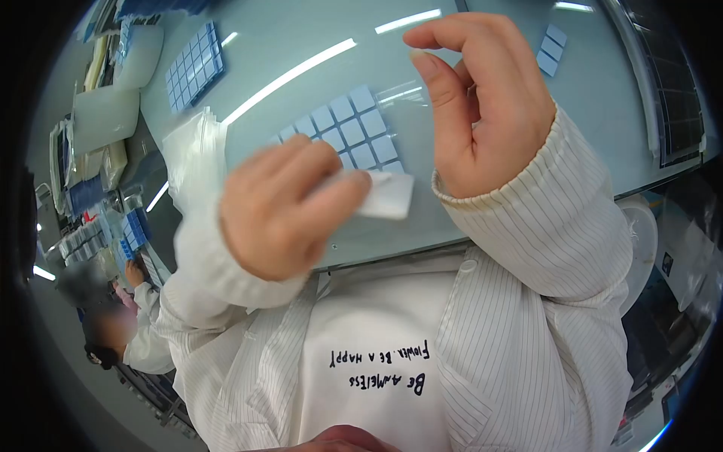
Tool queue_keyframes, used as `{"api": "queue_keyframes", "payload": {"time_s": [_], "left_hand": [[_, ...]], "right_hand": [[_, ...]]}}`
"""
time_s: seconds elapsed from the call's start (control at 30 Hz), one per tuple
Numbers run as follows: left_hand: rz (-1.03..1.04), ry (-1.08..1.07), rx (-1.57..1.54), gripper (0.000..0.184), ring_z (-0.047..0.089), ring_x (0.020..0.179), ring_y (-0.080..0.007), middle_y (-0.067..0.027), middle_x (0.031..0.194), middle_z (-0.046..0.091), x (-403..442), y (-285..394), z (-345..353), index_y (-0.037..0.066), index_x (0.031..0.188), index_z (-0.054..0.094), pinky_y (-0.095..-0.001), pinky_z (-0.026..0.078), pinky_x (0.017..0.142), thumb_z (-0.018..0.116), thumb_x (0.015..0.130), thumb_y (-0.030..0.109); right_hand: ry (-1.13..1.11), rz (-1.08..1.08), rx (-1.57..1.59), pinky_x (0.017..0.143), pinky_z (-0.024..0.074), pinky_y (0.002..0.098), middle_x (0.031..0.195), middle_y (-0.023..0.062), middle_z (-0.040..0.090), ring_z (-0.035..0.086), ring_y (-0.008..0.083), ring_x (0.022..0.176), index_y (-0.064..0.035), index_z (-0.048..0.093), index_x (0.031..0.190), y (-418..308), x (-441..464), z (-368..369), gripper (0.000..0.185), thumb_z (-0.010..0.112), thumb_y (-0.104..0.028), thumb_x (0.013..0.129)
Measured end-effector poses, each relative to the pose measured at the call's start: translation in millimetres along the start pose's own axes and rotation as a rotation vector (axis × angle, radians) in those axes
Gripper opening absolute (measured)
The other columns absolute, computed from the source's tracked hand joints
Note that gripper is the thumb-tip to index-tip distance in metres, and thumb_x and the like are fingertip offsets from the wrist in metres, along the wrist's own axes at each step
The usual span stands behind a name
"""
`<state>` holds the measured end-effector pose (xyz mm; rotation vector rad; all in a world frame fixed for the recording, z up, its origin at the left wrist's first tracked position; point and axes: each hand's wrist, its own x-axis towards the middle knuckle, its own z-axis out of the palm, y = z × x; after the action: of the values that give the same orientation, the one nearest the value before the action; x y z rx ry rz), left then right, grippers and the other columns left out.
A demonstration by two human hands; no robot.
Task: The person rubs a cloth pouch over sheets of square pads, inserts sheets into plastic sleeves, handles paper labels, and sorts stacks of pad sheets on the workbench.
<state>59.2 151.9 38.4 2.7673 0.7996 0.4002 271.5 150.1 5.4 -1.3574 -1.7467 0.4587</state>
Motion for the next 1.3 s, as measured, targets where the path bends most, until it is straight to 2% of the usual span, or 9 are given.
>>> {"api": "queue_keyframes", "payload": {"time_s": [0.17, 0.33, 0.43, 0.53, 0.63, 0.9, 0.97, 1.07, 1.3], "left_hand": [[-0.112, 0.082, 0.104, 0.024, 0.054, 0.063, -0.0265, -0.0077, 0.071, 0.048, 13, -17, 7, 0.008, 0.087, 0.060, -0.0365, 0.042, 0.051, 0.062, 0.065, 0.000], [-0.209, 0.156, 0.157, 0.018, 0.059, 0.068, -0.0261, -0.0074, 0.071, 0.053, 22, -47, 13, 0.011, 0.082, 0.058, -0.0392, 0.046, 0.050, 0.067, 0.068, 0.005], [-0.154, 0.193, 0.142, 0.017, 0.059, 0.068, -0.0260, -0.0066, 0.070, 0.054, 18, -41, 8, 0.011, 0.081, 0.058, -0.0387, 0.046, 0.049, 0.067, 0.069, 0.004], [-0.095, 0.010, 0.058, 0.013, 0.060, 0.071, -0.0281, -0.0074, 0.072, 0.054, 6, -21, 5, 0.008, 0.085, 0.058, -0.0389, 0.045, 0.054, 0.067, 0.077, 0.003], [-0.154, 0.229, 0.222, 0.013, 0.059, 0.068, -0.0267, -0.0054, 0.070, 0.054, 10, -35, 15, 0.012, 0.081, 0.060, -0.0391, 0.047, 0.053, 0.066, 0.072, 0.006], [-0.114, 0.248, 0.039, 0.015, 0.060, 0.074, -0.0278, -0.0039, 0.078, 0.059, -17, -70, -5, 0.015, 0.085, 0.060, -0.0394, 0.049, 0.060, 0.064, 0.075, 0.005], [-0.019, 0.195, 0.228, 0.017, 0.057, 0.069, -0.0240, -0.0043, 0.074, 0.054, -35, -46, 5, 0.014, 0.085, 0.058, -0.0356, 0.047, 0.057, 0.064, 0.071, 0.006], [0.014, 0.143, 0.272, 0.015, 0.051, 0.064, -0.0184, -0.0041, 0.073, 0.050, -56, -10, 4, 0.010, 0.086, 0.057, -0.0304, 0.043, 0.055, 0.062, 0.072, 0.013], [-0.054, 0.042, 0.148, 0.030, 0.056, 0.067, -0.0215, -0.0073, 0.080, 0.060, -97, 40, 3, 0.005, 0.095, 0.063, -0.0323, 0.047, 0.058, 0.065, 0.065, 0.007]], "right_hand": [[-0.041, -0.035, 0.010, 0.061, 0.0425, 0.0197, 0.103, 0.0066, 0.060, 0.049, 0.0070, 0.065, -0.0002, 0.061, 0.107, -1, 0, 6, 0.015, 0.057, -0.002, 0.093], [0.061, -0.034, -0.006, 0.050, 0.0417, 0.0234, 0.089, 0.0065, 0.062, 0.050, 0.0116, 0.054, -0.0029, 0.063, 0.099, 7, -3, 19, 0.010, 0.062, -0.004, 0.089], [0.003, 0.080, -0.017, 0.063, 0.0437, 0.0204, 0.096, 0.0022, 0.062, 0.050, 0.0065, 0.066, -0.0033, 0.063, 0.108, 6, -5, 12, 0.016, 0.059, -0.010, 0.094], [-0.017, 0.160, 0.007, 0.063, 0.0438, 0.0207, 0.093, 0.0005, 0.062, 0.050, 0.0061, 0.066, -0.0041, 0.063, 0.108, 5, -3, 10, 0.017, 0.059, -0.014, 0.095], [-0.017, 0.125, -0.052, 0.062, 0.0430, 0.0205, 0.091, -0.0007, 0.062, 0.049, 0.0056, 0.065, -0.0044, 0.064, 0.108, 6, -2, 11, 0.019, 0.059, -0.017, 0.095], [0.037, 0.175, -0.035, 0.059, 0.0421, 0.0209, 0.073, -0.0017, 0.057, 0.048, 0.0055, 0.062, -0.0046, 0.065, 0.106, 13, -3, 11, 0.019, 0.060, -0.020, 0.095], [0.039, 0.172, -0.017, 0.059, 0.0420, 0.0209, 0.071, -0.0018, 0.056, 0.048, 0.0056, 0.061, -0.0045, 0.065, 0.105, 12, -3, 10, 0.019, 0.060, -0.020, 0.095], [0.004, 0.073, -0.083, 0.056, 0.0414, 0.0206, 0.075, -0.0002, 0.058, 0.048, 0.0068, 0.060, -0.0038, 0.064, 0.104, 11, -2, 10, 0.017, 0.063, -0.017, 0.093], [-0.323, -0.069, -0.117, 0.055, 0.0442, 0.0210, 0.108, 0.0060, 0.060, 0.053, 0.0090, 0.064, -0.0054, 0.063, 0.111, 8, 6, 15, 0.035, 0.074, -0.005, 0.078]]}}
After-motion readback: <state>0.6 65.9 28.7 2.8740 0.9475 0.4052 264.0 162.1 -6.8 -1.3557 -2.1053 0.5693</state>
